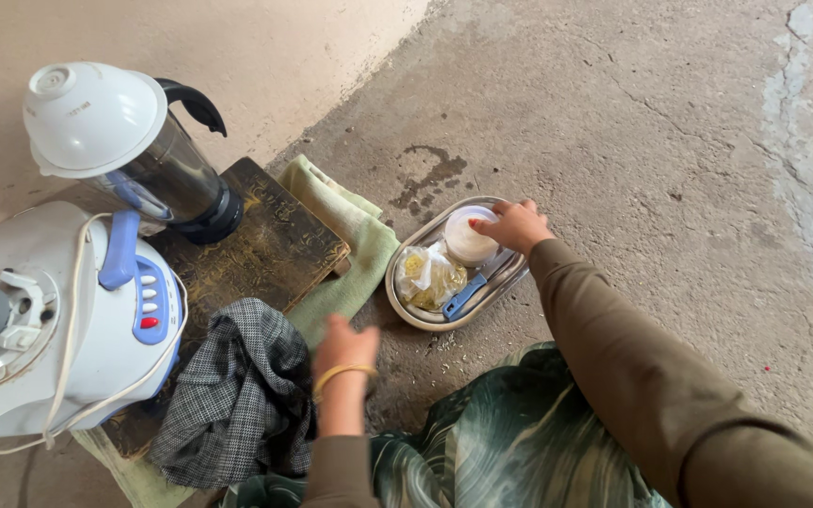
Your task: The person wipes the blender jar and lid with a cloth, then places the lid on the jar. They wipe the blender base and surrounding area, then move a small container and a plastic bag onto a metal tray.
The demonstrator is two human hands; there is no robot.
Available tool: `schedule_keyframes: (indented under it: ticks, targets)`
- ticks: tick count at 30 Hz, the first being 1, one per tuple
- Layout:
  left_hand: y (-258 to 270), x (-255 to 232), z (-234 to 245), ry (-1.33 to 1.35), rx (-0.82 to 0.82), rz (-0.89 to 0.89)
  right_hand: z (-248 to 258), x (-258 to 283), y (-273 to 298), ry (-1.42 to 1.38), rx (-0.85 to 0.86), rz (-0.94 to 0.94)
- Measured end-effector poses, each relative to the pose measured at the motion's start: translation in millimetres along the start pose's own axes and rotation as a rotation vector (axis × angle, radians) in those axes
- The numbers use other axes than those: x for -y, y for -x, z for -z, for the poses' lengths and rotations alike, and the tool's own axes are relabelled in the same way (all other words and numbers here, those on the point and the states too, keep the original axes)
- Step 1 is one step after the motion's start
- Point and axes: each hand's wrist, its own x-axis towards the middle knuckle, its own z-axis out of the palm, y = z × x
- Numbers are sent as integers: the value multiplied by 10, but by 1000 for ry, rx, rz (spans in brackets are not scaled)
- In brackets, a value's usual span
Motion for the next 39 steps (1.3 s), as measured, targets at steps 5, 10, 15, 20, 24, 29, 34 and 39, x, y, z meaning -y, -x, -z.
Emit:
schedule_keyframes:
  ticks: [5, 10, 15, 20, 24, 29, 34, 39]
  targets:
    - [284, -518, -340, 147, -35, -447, -60, -4, -5, 10, -47, 61]
    - [185, -610, -490, -13, 73, -669, -60, 44, 25, 71, -84, 119]
    - [69, -537, -594, -21, -53, -810, -96, 111, 46, 89, -73, 173]
    - [75, -561, -597, -106, 27, -728, -137, 107, 49, 72, -40, 185]
    - [71, -567, -584, -142, 25, -731, -98, 173, 118, 119, -25, 209]
    - [-2, -535, -647, -140, 7, -757, -79, 411, 387, 309, -34, 260]
    - [-40, -488, -714, -113, -35, -800, -96, 556, 625, 364, 71, 360]
    - [-16, -452, -703, -73, -82, -785, -116, 581, 705, 411, 112, 428]
